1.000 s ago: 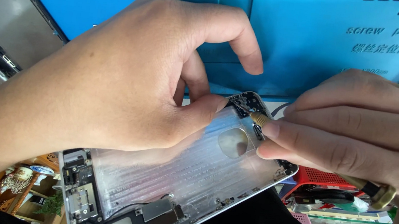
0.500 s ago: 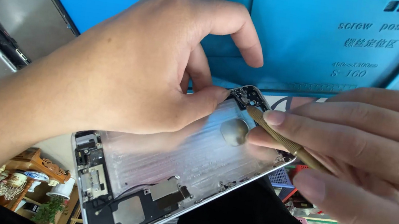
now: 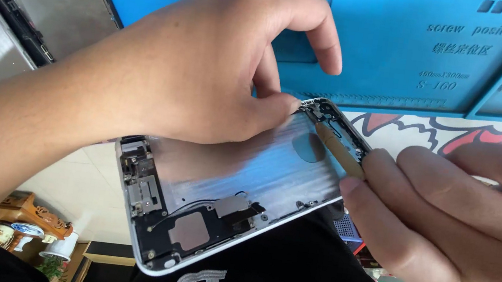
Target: The recorder is using a screwdriver and tweezers to remove screws and components from the internal chassis of a mobile phone.
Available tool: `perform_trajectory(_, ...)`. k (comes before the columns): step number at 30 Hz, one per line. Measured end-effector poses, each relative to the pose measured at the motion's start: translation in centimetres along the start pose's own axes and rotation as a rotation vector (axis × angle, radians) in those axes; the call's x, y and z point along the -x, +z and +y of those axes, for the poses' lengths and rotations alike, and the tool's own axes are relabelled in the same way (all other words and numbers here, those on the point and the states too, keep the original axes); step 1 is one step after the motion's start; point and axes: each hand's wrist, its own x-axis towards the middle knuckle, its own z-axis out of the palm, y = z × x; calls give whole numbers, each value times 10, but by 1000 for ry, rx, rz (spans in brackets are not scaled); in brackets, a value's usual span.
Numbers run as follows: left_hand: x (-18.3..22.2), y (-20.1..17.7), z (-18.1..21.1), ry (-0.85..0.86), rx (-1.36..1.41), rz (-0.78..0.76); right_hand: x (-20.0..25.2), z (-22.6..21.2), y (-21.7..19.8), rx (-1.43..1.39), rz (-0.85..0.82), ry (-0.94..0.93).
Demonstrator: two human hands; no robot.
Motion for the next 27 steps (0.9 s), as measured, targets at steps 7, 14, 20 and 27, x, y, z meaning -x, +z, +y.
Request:
perform_trajectory(7,0,0,5,-132,-13,-29,-8,-7,-6,35,-33,31)
perform_trajectory(14,1,0,2,-50,29,-4,-3,-18,-4,108,-53,38)
perform_trajectory(20,2,0,4,-81,23,-12,-11,-19,-11,196,-64,106)
perform_trajectory(27,2,2,4,-46,-12,-1,-11,-23,-12,224,-87,263)
